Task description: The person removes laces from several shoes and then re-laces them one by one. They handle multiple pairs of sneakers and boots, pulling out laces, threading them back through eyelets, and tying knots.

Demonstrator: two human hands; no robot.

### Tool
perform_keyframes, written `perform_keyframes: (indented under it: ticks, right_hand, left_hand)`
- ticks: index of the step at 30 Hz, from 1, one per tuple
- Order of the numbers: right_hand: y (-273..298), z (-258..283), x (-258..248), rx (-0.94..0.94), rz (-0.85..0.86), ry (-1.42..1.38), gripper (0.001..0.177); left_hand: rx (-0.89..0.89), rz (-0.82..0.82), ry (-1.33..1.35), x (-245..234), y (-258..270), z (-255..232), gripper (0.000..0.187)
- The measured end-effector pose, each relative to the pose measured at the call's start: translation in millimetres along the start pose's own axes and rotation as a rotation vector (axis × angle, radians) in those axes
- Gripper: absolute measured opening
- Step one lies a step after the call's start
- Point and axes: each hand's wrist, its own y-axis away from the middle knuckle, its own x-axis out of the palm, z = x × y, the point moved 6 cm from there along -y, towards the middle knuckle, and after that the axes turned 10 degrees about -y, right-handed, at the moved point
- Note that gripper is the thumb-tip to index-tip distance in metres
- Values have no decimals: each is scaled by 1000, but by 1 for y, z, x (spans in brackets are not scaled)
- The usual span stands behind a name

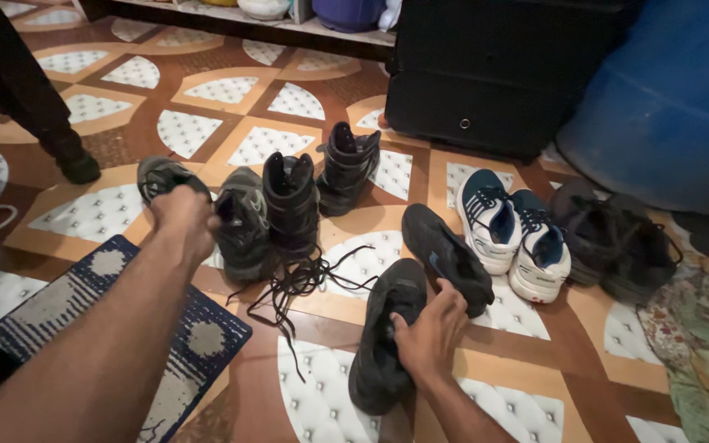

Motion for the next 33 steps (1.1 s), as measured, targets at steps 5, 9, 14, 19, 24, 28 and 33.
perform_keyframes:
  ticks: [5,9,14,19,24,28,33]
  right_hand:
    - [-1,-3,1,122,63,-92,89]
    - [-1,-2,2,153,102,-116,86]
    - [-1,1,2,154,115,-95,86]
    - [-1,3,4,112,89,-137,86]
    - [-2,-2,8,187,100,-113,83]
    - [-2,-1,7,157,94,-123,84]
    - [-1,-3,4,160,111,-121,80]
  left_hand:
    - [-190,416,-541,13,47,39,20]
    - [155,320,-1064,61,73,35,37]
    - [36,324,-823,145,105,29,58]
    - [79,311,-848,209,142,15,70]
    - [-51,350,-822,242,136,34,52]
    - [-180,315,-171,269,81,56,25]
    - [-331,371,599,260,4,43,8]
